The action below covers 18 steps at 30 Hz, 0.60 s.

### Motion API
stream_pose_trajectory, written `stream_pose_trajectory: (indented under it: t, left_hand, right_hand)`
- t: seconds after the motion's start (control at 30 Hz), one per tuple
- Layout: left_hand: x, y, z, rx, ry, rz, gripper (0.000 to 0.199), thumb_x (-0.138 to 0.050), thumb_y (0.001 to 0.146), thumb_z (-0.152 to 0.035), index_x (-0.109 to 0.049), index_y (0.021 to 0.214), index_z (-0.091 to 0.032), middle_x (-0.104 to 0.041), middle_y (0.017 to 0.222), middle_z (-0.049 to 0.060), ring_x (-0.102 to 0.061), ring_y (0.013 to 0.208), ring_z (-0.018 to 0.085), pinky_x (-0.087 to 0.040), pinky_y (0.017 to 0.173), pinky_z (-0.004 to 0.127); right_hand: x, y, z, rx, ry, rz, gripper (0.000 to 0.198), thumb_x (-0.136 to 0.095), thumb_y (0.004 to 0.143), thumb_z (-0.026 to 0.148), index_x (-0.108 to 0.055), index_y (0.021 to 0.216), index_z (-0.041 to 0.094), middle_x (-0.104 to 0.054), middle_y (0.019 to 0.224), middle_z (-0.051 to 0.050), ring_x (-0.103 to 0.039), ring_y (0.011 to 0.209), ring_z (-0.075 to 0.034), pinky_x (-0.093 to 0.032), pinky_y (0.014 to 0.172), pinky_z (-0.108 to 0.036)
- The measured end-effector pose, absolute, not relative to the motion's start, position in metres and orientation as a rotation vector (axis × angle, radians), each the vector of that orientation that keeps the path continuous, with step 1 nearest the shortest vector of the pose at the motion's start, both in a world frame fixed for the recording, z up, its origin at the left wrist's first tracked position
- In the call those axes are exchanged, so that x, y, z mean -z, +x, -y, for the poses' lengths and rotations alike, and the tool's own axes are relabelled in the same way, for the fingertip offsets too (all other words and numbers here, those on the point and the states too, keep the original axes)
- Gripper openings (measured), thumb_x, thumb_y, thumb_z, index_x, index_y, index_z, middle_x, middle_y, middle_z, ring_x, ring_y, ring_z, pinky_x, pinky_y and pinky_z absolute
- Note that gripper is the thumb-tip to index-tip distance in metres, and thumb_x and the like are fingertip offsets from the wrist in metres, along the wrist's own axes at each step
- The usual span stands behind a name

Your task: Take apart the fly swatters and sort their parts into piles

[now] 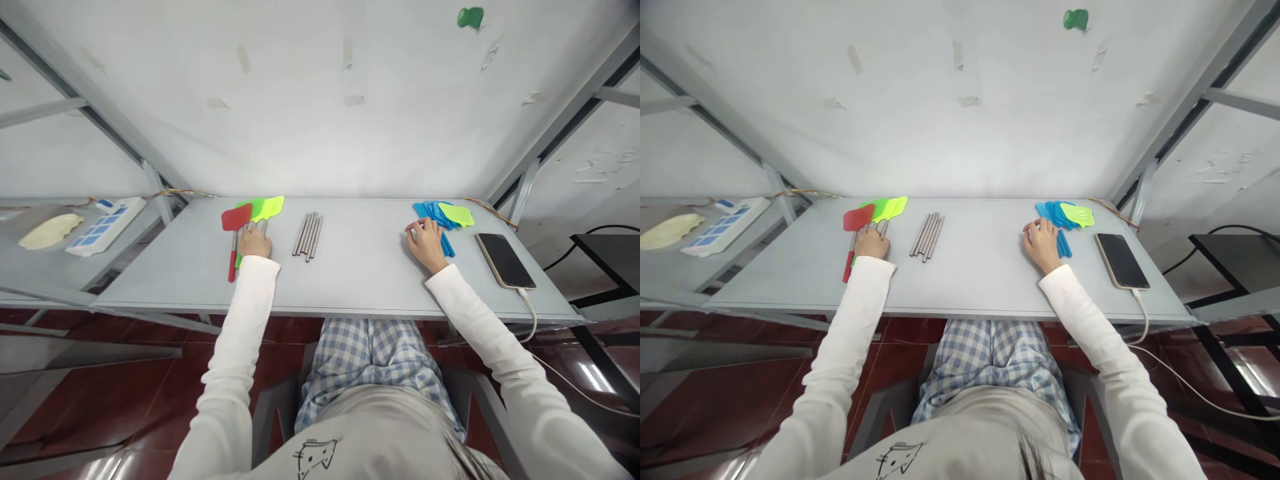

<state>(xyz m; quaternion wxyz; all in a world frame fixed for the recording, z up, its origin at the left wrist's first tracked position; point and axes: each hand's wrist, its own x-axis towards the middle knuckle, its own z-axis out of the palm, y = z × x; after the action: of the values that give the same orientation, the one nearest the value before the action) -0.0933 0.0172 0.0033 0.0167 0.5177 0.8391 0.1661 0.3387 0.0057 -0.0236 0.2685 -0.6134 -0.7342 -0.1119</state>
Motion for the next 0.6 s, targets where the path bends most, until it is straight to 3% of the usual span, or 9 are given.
stream_pose_trajectory:
  t: [0.13, 0.27, 0.37, 0.43, 0.6]
  left_hand:
    - [-0.013, -0.072, -0.012, -0.677, 1.667, -2.468, 0.022, -0.055, 0.079, -0.019, -0.059, 0.099, -0.012, -0.061, 0.105, 0.020, -0.059, 0.105, 0.033, -0.045, 0.093, 0.045]
    - [-0.024, -0.015, 0.007, -1.013, 1.982, -2.054, 0.020, -0.054, 0.080, -0.015, -0.057, 0.100, -0.016, -0.058, 0.098, 0.010, -0.058, 0.095, 0.023, -0.047, 0.091, 0.038]
    - [-0.029, 0.034, 0.024, -1.109, 2.193, -1.634, 0.023, -0.054, 0.081, -0.014, -0.057, 0.103, -0.018, -0.055, 0.099, 0.007, -0.058, 0.091, 0.019, -0.049, 0.085, 0.033]
    - [-0.030, 0.060, 0.032, -1.090, 2.266, -1.462, 0.025, -0.052, 0.082, -0.012, -0.056, 0.106, -0.019, -0.053, 0.100, 0.007, -0.058, 0.090, 0.018, -0.050, 0.082, 0.032]
    - [-0.025, 0.093, 0.039, -1.102, 2.304, -1.373, 0.030, -0.047, 0.086, -0.009, -0.054, 0.114, -0.017, -0.053, 0.110, 0.010, -0.060, 0.098, 0.019, -0.050, 0.084, 0.031]
  right_hand:
    - [0.019, 0.331, -0.002, 0.201, -1.568, 1.964, 0.029, -0.041, 0.093, 0.030, -0.066, 0.099, 0.017, -0.057, 0.106, -0.016, -0.051, 0.100, -0.030, -0.035, 0.090, -0.046]
    - [0.003, 0.304, 0.001, -0.210, -1.354, 1.856, 0.035, -0.039, 0.095, 0.043, -0.063, 0.105, 0.018, -0.060, 0.105, -0.013, -0.054, 0.100, -0.025, -0.041, 0.093, -0.042]
    - [-0.015, 0.282, -0.005, -0.691, -1.202, 1.543, 0.049, -0.033, 0.094, 0.059, -0.055, 0.120, 0.023, -0.061, 0.112, -0.009, -0.058, 0.095, -0.019, -0.048, 0.084, -0.035]
    - [-0.027, 0.272, -0.014, -0.922, -1.136, 1.261, 0.055, -0.032, 0.091, 0.067, -0.053, 0.120, 0.025, -0.062, 0.109, -0.007, -0.060, 0.087, -0.017, -0.051, 0.075, -0.031]
    - [-0.048, 0.268, -0.027, -1.037, -1.101, 0.855, 0.047, -0.050, 0.084, 0.065, -0.054, 0.106, 0.024, -0.062, 0.103, -0.006, -0.062, 0.077, -0.014, -0.052, 0.060, -0.025]
